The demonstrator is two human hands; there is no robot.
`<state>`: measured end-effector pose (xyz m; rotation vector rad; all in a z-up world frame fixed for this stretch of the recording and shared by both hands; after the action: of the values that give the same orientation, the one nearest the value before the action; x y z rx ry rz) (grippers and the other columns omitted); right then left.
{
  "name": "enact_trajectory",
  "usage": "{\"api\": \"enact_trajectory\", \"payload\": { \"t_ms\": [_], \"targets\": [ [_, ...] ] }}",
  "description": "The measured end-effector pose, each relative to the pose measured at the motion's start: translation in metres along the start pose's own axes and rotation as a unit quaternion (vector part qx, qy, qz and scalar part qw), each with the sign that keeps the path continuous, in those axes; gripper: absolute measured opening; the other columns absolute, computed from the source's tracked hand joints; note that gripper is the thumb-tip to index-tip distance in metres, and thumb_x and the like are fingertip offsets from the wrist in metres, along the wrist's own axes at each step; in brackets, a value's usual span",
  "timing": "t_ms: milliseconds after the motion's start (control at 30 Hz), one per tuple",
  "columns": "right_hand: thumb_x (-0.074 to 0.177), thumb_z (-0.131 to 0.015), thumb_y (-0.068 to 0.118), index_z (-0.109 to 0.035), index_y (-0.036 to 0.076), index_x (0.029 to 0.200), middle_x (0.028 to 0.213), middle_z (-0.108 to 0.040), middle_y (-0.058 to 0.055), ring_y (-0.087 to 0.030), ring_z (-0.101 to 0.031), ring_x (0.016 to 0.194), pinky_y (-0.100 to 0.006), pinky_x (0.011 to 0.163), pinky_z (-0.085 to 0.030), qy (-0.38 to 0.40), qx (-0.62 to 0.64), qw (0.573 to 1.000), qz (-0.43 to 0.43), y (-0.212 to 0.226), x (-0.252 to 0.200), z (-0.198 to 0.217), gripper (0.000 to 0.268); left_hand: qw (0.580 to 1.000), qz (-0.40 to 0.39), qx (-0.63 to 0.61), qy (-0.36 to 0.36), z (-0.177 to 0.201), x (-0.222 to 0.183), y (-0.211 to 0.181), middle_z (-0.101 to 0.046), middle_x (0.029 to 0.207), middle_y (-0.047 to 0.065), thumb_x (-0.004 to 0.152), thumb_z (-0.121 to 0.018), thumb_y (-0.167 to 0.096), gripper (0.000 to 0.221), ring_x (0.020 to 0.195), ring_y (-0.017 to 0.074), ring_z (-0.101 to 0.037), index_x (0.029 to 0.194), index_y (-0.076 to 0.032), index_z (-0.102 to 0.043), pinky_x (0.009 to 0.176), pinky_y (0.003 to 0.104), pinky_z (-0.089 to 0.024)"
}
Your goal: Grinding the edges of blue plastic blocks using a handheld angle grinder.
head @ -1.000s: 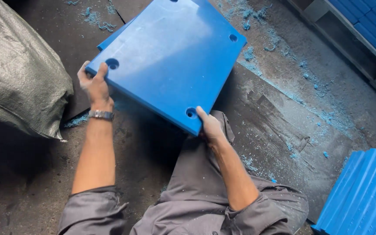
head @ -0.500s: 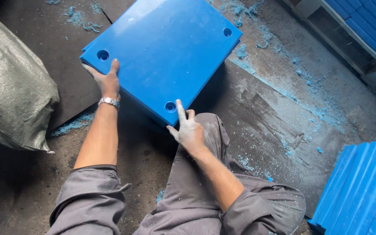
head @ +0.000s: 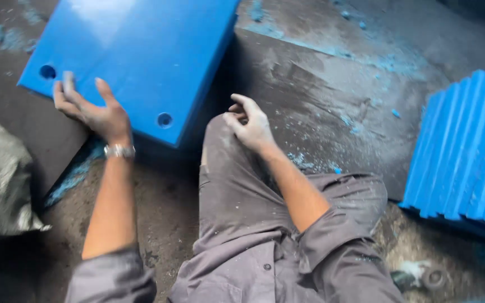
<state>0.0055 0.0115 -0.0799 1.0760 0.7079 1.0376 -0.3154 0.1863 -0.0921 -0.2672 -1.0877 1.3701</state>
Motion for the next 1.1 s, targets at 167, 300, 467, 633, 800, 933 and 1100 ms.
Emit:
{"api": "enact_trajectory", "payload": {
  "t_ms": [167,300,467,633,800,933,1100],
  "targets": [
    [0.087,-0.079,0.025,-0.066,0.005,0.122,0.092,-0.074,-0.006,-0.018,-0.072,0.085,-0.032,0.080,-0.061,-0.220,-0.063,0.967,-0.114,-0.119,0.003,0.133,0.042,0.832,-0.268,-0.282,0.396,-0.001,-0.139,-0.289,-0.064,0.133,0.012,0.086,-0.084,-0.018,0.041,0.128,0.0332,-0.060,0.122,-0.009,-0.068,0.112,0.042,-0.047],
    [0.085,-0.078,0.034,-0.068,0.007,0.111,0.103,-0.073,-0.014,-0.031,-0.071,0.096,-0.045,0.086,-0.057,-0.184,-0.274,0.931,-0.155,-0.160,-0.029,0.179,0.039,0.582,-0.461,-0.347,0.572,-0.018,-0.243,-0.402,-0.044,0.158,0.011,0.057,-0.092,-0.030,0.108,0.149,0.0326,-0.039,0.152,-0.017,-0.043,0.124,0.053,-0.028],
    [0.084,-0.073,0.039,-0.064,0.007,0.113,0.117,-0.065,-0.019,-0.042,-0.065,0.103,-0.053,0.085,-0.053,-0.073,-0.380,0.891,-0.237,-0.165,-0.072,0.207,0.044,0.374,-0.601,-0.418,0.570,-0.001,-0.347,-0.488,-0.042,0.165,0.009,0.067,-0.084,-0.020,0.105,0.158,0.0320,-0.034,0.159,-0.014,-0.035,0.131,0.057,-0.020],
    [0.084,-0.072,0.038,-0.067,0.009,0.114,0.118,-0.067,-0.017,-0.038,-0.066,0.110,-0.050,0.094,-0.053,0.049,-0.430,0.863,-0.260,-0.222,-0.116,0.231,0.042,0.241,-0.578,-0.471,0.621,0.064,-0.391,-0.504,-0.058,0.139,0.013,0.095,-0.058,-0.022,0.057,0.140,0.0316,-0.054,0.148,-0.005,-0.046,0.123,0.044,-0.039],
    [0.088,-0.070,0.038,-0.070,0.008,0.117,0.118,-0.070,-0.017,-0.036,-0.067,0.110,-0.049,0.095,-0.053,0.054,-0.396,0.845,-0.356,-0.262,-0.138,0.263,0.041,0.236,-0.516,-0.540,0.622,0.123,-0.409,-0.510,-0.057,0.137,0.013,0.099,-0.055,-0.021,0.050,0.135,0.0286,-0.056,0.146,-0.005,-0.048,0.124,0.044,-0.041],
    [0.088,-0.073,0.042,-0.075,0.007,0.108,0.096,-0.077,-0.009,-0.020,-0.073,0.087,-0.038,0.078,-0.059,-0.104,-0.069,0.932,-0.340,-0.265,-0.140,0.290,0.041,0.260,-0.498,-0.554,0.614,0.098,-0.421,-0.487,-0.051,0.154,0.009,0.106,-0.058,-0.024,0.048,0.145,0.0239,-0.052,0.152,-0.012,-0.048,0.123,0.041,-0.040],
    [0.095,-0.072,0.029,-0.071,0.006,0.113,0.096,-0.076,-0.005,-0.012,-0.073,0.084,-0.030,0.071,-0.059,-0.227,0.081,0.941,-0.239,-0.202,-0.171,0.333,0.030,0.455,-0.412,-0.446,0.651,-0.058,-0.387,-0.432,-0.061,0.124,0.014,0.094,-0.081,-0.037,0.046,0.118,0.0351,-0.062,0.128,-0.012,-0.063,0.097,0.043,-0.053]
  ]
}}
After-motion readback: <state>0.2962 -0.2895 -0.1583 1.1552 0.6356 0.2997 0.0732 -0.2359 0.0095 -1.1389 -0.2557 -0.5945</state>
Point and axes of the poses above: each hand's wrist, its own x-axis towards the middle knuckle, its own z-axis out of the back of the hand, y = z × x, the point moved 5 cm from there along x, towards the middle knuckle
